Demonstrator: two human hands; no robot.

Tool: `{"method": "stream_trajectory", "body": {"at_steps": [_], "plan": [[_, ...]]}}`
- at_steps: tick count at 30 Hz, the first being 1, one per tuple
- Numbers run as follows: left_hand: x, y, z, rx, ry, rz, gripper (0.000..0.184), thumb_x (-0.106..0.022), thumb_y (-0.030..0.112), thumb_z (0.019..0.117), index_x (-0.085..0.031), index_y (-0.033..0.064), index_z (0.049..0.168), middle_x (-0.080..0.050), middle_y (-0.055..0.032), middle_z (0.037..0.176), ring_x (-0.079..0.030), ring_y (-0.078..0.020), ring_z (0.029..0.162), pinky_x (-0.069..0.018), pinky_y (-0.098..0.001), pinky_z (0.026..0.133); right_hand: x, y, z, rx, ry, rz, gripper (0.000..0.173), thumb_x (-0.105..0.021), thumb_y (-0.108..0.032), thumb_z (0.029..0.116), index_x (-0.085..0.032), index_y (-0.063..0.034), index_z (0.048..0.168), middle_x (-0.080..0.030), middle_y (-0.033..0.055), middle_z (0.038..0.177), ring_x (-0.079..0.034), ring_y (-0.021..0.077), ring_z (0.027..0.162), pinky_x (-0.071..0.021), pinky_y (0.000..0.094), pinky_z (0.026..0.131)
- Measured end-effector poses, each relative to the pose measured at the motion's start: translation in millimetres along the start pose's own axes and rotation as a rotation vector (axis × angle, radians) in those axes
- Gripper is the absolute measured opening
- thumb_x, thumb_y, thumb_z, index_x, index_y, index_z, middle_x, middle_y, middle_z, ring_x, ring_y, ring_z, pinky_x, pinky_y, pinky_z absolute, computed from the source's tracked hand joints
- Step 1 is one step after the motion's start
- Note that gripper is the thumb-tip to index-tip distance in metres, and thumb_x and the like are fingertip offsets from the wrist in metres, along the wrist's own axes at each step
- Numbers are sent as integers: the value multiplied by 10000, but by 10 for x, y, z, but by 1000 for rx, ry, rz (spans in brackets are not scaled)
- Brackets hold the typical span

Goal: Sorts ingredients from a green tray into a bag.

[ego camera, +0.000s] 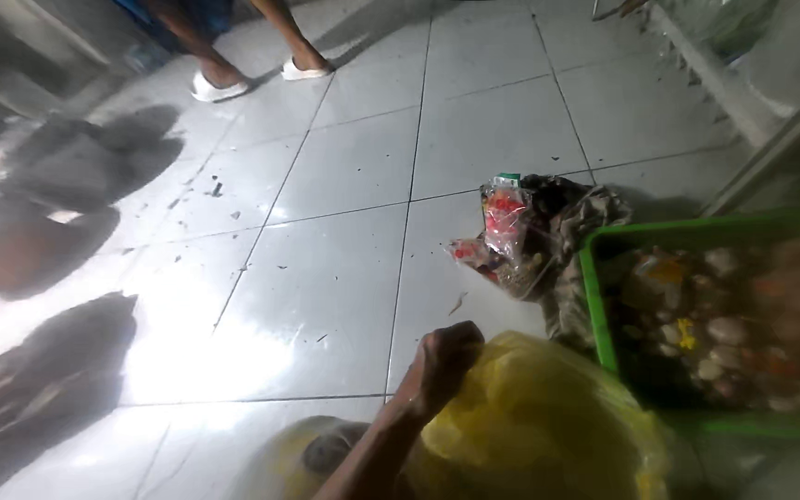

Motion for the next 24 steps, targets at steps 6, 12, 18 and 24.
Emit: {"method": "stream_trajectory", "body": {"at_steps": [6,12,18,24], "plan": [[-28,39,-90,-63,11,-24,95,-609,75,952,-694,116,942,-640,10,752,-604,-82,644,-506,-262,565,-1631,-688,-746,500,-451,-405,200,-702,-39,848,-731,-85,1041,-628,78,998,-649,188,838,-594,336,681],[-8,10,-183,-196,103,-16,129,-581,127,931,-707,100,935,-654,57,780,-605,-5,678,-508,-196,605,-1370,-693,-614,488,-426,-582,420,-720,-67,874,-683,-150,1284,-630,88,1248,-686,205,970,-619,371,756],[51,-73,-173,-184,145,69,124,-589,128,915,-706,108,947,-655,49,784,-611,-28,685,-516,-233,619,-52,-85,-153,-157,-165,-884,354,-695,-42,954,-663,-68,1305,-567,225,1387,-591,438,1205,-490,648,974],[18,-101,-144,-189,120,154,142,-579,152,890,-709,111,928,-652,45,763,-608,-44,670,-511,-258,616,262,474,-236,-722,-224,-975,455,-634,-166,1019,-538,-74,1454,-639,267,1233,-643,431,1078,-518,605,893]]}}
Point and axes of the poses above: each hand's wrist, its own z-axis towards the middle knuckle, its own x-axis out of the back of the hand, y = z × x, the point moved 5 cm from there along z, towards the middle knuckle
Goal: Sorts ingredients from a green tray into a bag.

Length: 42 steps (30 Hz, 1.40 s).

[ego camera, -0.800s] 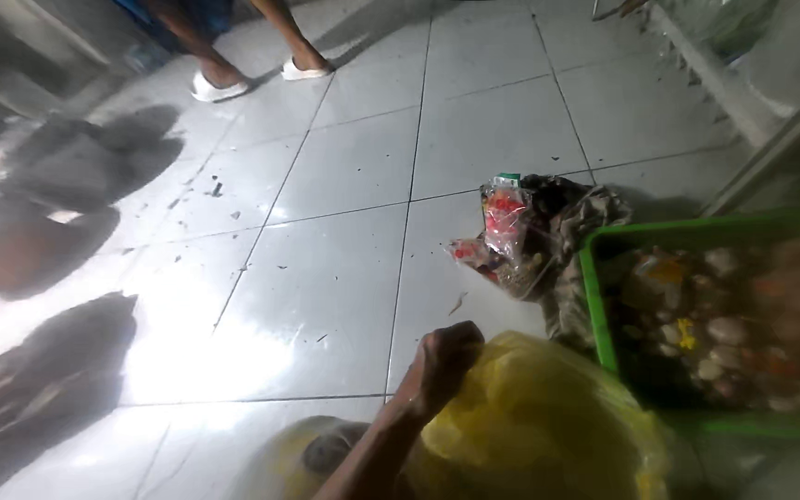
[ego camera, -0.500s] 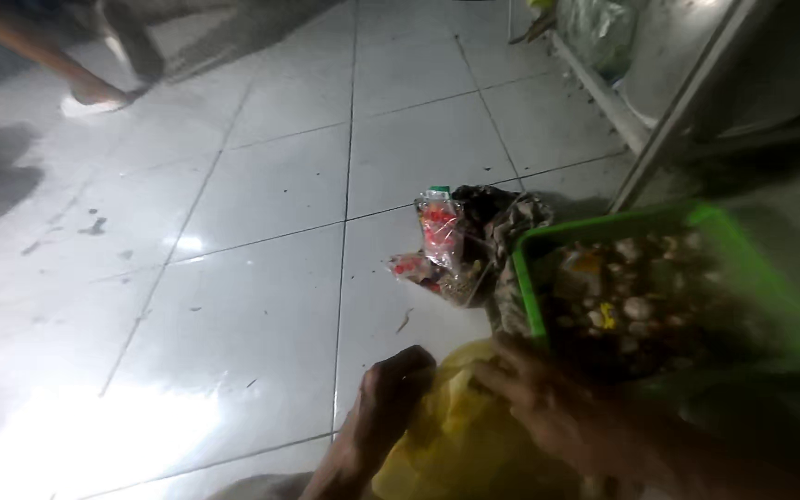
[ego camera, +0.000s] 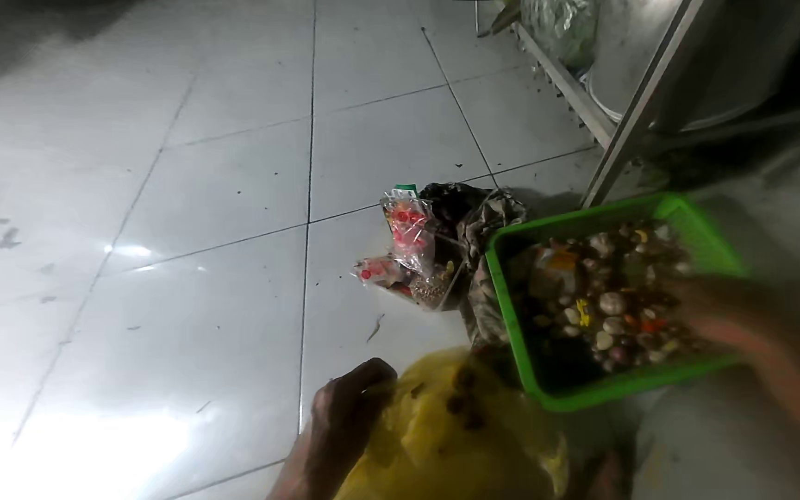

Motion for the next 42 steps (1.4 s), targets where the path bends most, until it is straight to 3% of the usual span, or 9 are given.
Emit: {"method": "stream_trajectory", "body": {"at_steps": [4,8,11,16,21,25,31,34,42], "plan": [[18,56,6,-1,-34,20,154,-574,102,889,-709,79,960,-670,16,791,-621,-61,693,-518,-275,633,31,140,268,24,126,247,353,-714,-69,946,-669,-94,1296,-676,254,1180,-660,443,1043,-521,645,875],[25,-7,-5,5,-39,11,155,-572,114,885,-707,93,958,-667,40,791,-614,-35,689,-514,-247,625,-118,549,669,145,215,524,394,-675,33,922,-641,-98,1292,-668,236,1078,-679,374,833,-573,562,688],[28,5,13,30,-40,3,145,-573,109,896,-706,93,951,-662,36,778,-610,-37,679,-506,-251,611,31,272,356,238,197,204,552,-753,34,879,-611,-114,1392,-581,244,1377,-577,473,1214,-473,694,958],[-6,-6,34,27,-55,-7,174,-556,104,876,-708,93,959,-664,33,786,-614,-42,683,-508,-253,612,-59,-272,55,284,87,-25,641,-729,-36,925,-504,-206,1501,-426,227,1515,-509,462,1296,-475,632,1004],[-12,44,21,31,-61,-9,158,-564,107,900,-704,65,961,-671,11,794,-620,-49,693,-517,-255,634,-99,-266,214,275,65,-30,637,-742,41,880,-553,-153,1457,-385,234,1550,-478,483,1329,-462,647,1024],[-6,35,15,4,-45,3,146,-573,96,889,-702,71,953,-663,19,773,-612,-40,672,-508,-241,613,-8,-96,267,184,95,296,448,-704,74,901,-642,-28,1333,-556,252,1375,-581,414,1186,-497,590,969],[-6,42,13,-18,-54,4,152,-568,106,886,-702,81,953,-659,25,771,-608,-38,668,-506,-239,611,94,277,366,170,152,782,270,-539,74,973,-633,-27,1205,-622,132,938,-550,157,618,-490,304,523],[-20,33,28,-45,-40,1,147,-576,111,875,-706,88,941,-658,33,762,-603,-31,661,-499,-228,604,156,238,304,130,148,988,253,-444,-32,1032,-596,-78,1228,-606,73,1033,-579,122,712,-516,285,591],[-31,32,17,-34,-59,-10,151,-572,105,877,-703,91,951,-662,36,774,-607,-27,669,-499,-225,606,191,293,249,21,180,1369,269,-385,-221,1085,-636,-125,1101,-647,-5,859,-639,94,684,-560,257,598]]}}
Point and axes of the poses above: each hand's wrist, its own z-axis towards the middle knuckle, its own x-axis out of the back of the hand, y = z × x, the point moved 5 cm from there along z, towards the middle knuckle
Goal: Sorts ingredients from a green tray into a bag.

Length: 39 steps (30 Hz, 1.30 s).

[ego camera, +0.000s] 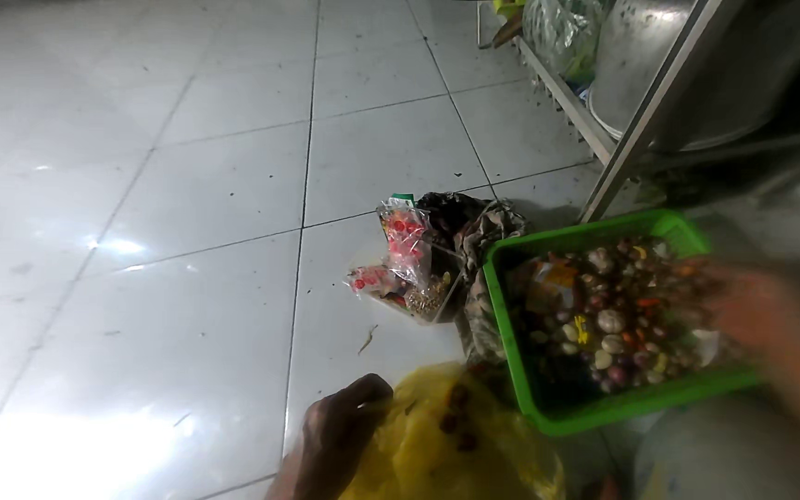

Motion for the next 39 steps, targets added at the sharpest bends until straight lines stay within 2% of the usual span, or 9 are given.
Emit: {"method": "stream_trajectory", "body": {"at_steps": [4,9,14,20,23,28,32,36,39], "plan": [[-19,39,6,10,-5,-26,166,-561,104,895,-713,85,961,-676,37,804,-618,-12,704,-512,-207,639,-212,-186,-260,82,-90,-36,313,-339,-184,1080,-644,-130,1035,-660,-10,856,-627,90,647,-540,249,537],[-68,44,37,30,-14,-60,148,-590,99,883,-719,105,956,-676,53,795,-611,-4,684,-505,-207,612,-1114,-224,-1157,196,-681,-135,232,-476,-114,958,-668,-79,1083,-704,64,911,-621,107,565,-536,252,468],[-97,96,27,-1,-6,-166,141,-583,123,890,-712,101,941,-675,69,792,-617,14,697,-516,-180,625,-1908,209,-1830,656,-1038,-647,582,-709,-79,887,-548,-36,1445,-577,200,1318,-573,306,1200,-510,422,1006],[6,123,-64,-17,73,-205,137,-583,96,884,-710,102,935,-673,86,793,-618,29,699,-520,-168,624,-1301,-236,-1284,804,-504,-751,379,-684,-18,884,-699,-108,1252,-643,89,1175,-678,174,861,-607,362,671],[76,122,-66,12,101,-176,135,-578,78,884,-701,92,936,-668,74,783,-615,10,684,-516,-182,609,-693,-206,-688,548,-310,-1052,267,-652,-22,965,-678,-51,1228,-650,183,1240,-653,356,1082,-537,604,900],[79,137,-68,6,87,-110,142,-577,61,877,-703,64,942,-680,58,797,-622,17,694,-521,-171,618,-408,138,-412,65,-303,-1290,388,-646,-163,1011,-586,-42,1375,-628,226,1280,-613,395,1167,-488,596,984],[73,162,-66,27,33,-109,157,-562,46,890,-698,45,967,-678,30,813,-619,-3,704,-518,-192,627,-554,199,-364,83,-316,-1445,586,-668,-98,981,-446,-86,1524,-480,235,1490,-509,447,1324,-437,622,1057],[99,203,-79,51,26,-102,148,-570,47,905,-694,22,981,-679,13,823,-621,-11,710,-526,-214,639,-379,94,-127,226,-239,-1171,291,-620,8,987,-635,-14,1277,-656,256,1172,-638,425,1055,-499,625,903],[110,206,-99,60,12,-105,156,-568,30,912,-693,6,1002,-678,-15,824,-613,-28,698,-515,-220,633,-296,-24,73,468,-79,-1206,272,-619,-20,989,-677,-33,1254,-641,256,1259,-599,468,1178,-459,688,972]]}}
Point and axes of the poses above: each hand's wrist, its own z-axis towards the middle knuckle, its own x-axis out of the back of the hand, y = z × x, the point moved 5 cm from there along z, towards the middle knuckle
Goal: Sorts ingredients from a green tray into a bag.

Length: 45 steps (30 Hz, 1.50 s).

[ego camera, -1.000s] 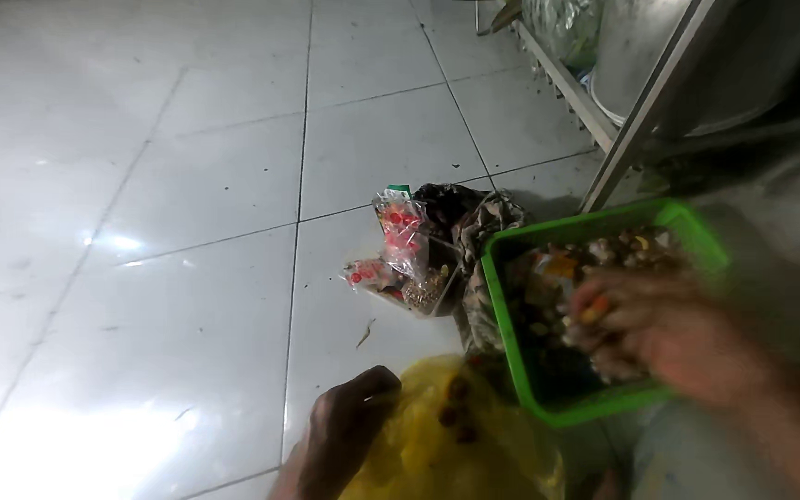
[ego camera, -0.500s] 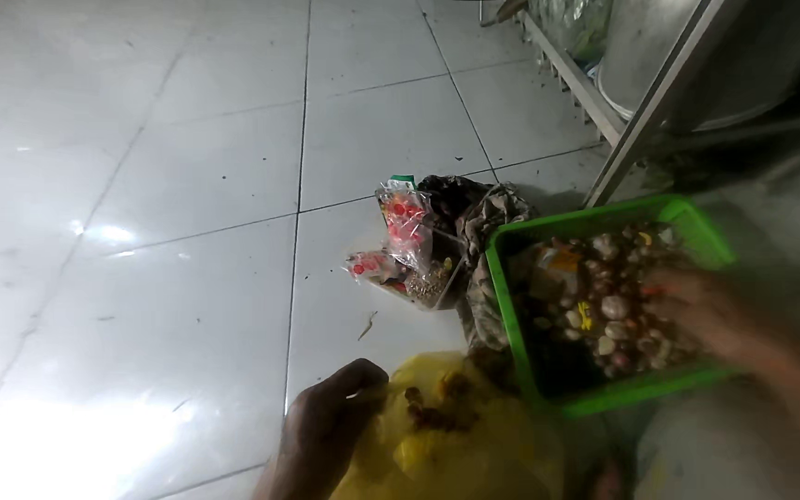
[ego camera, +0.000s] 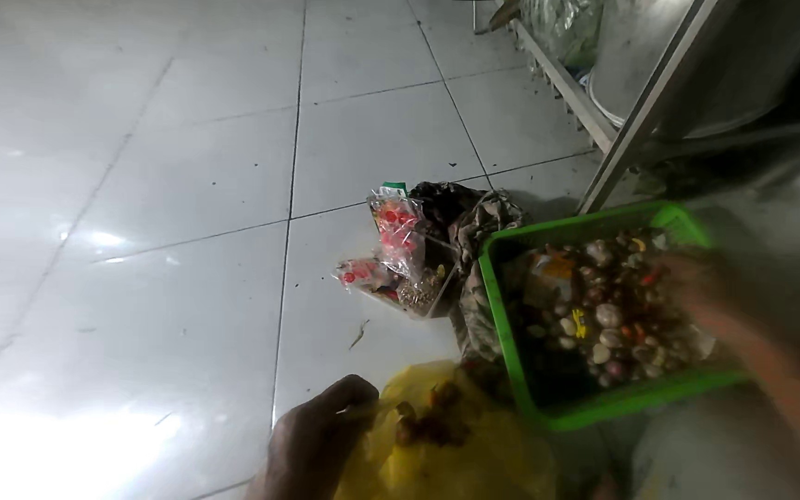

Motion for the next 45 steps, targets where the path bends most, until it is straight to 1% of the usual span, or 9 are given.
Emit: {"method": "stream_trajectory", "body": {"at_steps": [5,10,16,21,29,32,35,39,45], "plan": [[-31,-31,44,21,-16,40,163,-559,30,900,-694,31,992,-672,5,814,-616,-23,695,-516,-219,622,-85,-182,223,9,-127,-210,617,-634,-128,1007,-401,-174,1577,-348,217,1609,-374,478,1441,-359,672,1112],[-8,-39,65,3,-24,51,158,-557,31,909,-683,11,1000,-675,-12,824,-619,-36,701,-520,-231,628,-127,-20,236,11,-220,-54,284,-658,-17,968,-680,-10,1251,-549,254,1402,-542,459,1267,-441,648,1034],[-11,-40,75,21,-55,50,167,-540,18,917,-683,-1,1002,-671,-28,830,-614,-39,716,-515,-233,643,51,67,343,53,68,-1,365,-667,3,946,-653,-55,1307,-541,267,1385,-531,490,1263,-435,706,1010],[2,-26,88,22,-56,52,165,-528,3,911,-665,-23,1000,-658,-24,819,-604,-24,713,-505,-215,643,-47,-171,577,137,-56,-170,449,-650,-27,963,-600,-89,1405,-471,215,1511,-451,457,1380,-391,663,1090],[30,-12,130,-7,-52,87,179,-535,52,947,-663,-67,989,-658,-72,817,-600,-43,722,-506,-236,668,-10,218,472,229,-121,126,120,-703,116,863,-727,20,931,-651,229,1157,-620,406,1082,-488,628,930],[29,-27,120,0,-59,75,170,-530,38,941,-666,-49,993,-655,-43,816,-596,-20,726,-503,-217,667,294,3,165,49,-246,36,157,-628,52,967,-702,35,1105,-617,233,1252,-607,401,1135,-478,597,973],[38,-56,106,5,-57,64,156,-534,31,943,-660,-45,994,-646,-32,810,-593,-20,718,-506,-221,661,244,62,-110,-24,-282,0,302,-655,-28,977,-635,-32,1279,-637,209,1195,-651,347,981,-550,539,811],[30,-74,109,-7,-45,82,171,-532,23,923,-668,-48,998,-663,-53,825,-608,-34,725,-515,-229,663,-140,232,-391,109,-171,-189,800,-816,-96,855,-420,-122,1549,-455,266,1484,-519,494,1293,-477,669,997],[-67,-99,162,6,-23,106,153,-558,43,910,-687,8,985,-668,-15,806,-615,-42,705,-516,-245,643,-236,-1,-294,112,-255,-340,595,-724,-109,938,-490,-116,1485,-473,240,1441,-593,437,1198,-542,557,958]]}}
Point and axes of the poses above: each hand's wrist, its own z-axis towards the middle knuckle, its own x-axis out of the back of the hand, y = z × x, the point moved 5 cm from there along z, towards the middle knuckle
